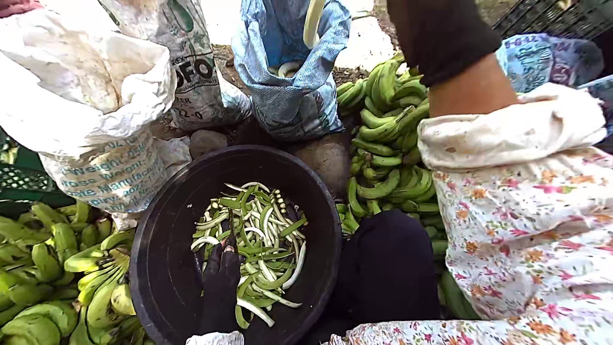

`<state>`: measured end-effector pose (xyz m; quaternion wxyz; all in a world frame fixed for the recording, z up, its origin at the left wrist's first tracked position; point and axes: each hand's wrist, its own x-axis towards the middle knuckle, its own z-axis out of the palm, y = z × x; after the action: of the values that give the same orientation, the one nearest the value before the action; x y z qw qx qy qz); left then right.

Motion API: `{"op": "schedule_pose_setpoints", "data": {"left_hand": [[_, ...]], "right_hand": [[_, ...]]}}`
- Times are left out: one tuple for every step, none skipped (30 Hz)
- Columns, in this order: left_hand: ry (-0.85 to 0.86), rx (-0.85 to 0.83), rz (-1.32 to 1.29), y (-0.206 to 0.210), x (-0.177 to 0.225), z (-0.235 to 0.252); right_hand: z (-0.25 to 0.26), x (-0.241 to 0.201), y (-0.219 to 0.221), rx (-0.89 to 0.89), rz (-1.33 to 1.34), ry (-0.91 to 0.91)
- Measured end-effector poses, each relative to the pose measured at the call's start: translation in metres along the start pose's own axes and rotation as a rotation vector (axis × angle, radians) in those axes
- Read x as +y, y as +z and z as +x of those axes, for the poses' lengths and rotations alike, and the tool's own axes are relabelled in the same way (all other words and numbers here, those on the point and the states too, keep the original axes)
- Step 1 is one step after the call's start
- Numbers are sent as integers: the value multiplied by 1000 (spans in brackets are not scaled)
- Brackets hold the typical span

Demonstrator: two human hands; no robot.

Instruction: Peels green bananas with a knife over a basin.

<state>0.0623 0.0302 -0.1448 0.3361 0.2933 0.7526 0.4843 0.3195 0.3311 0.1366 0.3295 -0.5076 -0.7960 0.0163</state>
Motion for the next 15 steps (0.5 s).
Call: {"op": "schedule_pose_setpoints", "data": {"left_hand": [[15,2,-14,2,0,-1],[26,-4,-33,2,-2,-2],[28,-22,-54,2,-4,-3],[26,-41,-72,0,-6,-4],[20,-57,-72,-1,-5,-5],[9,-66,-60,-1,-6,-6],[1,-75,-48,-2,-7,-6],[-10,-87,-31,-2,-9,-6],[-21,-106,-17,-3,-11,-5],[-25,-122,-9,-2,-15,-3],[-28,-137,-2,-1,-17,-3],[-31,-143,-1,0,-19,-2],[-33,-136,3,2,-20,-2],[-35,-143,14,3,-18,-2],[-37,-162,32,3,-15,-3]], "right_hand": [[-8,14,11,-61,85,37],[-24,31,24,-206,146,82],[-45,52,41,-358,188,127],[-68,75,58,-509,164,177],[-91,96,73,-635,83,226],[-112,114,87,-738,-61,250],[-133,130,101,-828,-240,259],[-154,148,114,-878,-400,251],[-173,164,123,-898,-495,245],[-188,176,128,-923,-550,250],[-199,187,129,-927,-575,266],[-204,195,127,-899,-597,294],[-206,199,123,-848,-623,333],[-205,201,119,-789,-641,388],[-205,204,116,-747,-659,445]]}}
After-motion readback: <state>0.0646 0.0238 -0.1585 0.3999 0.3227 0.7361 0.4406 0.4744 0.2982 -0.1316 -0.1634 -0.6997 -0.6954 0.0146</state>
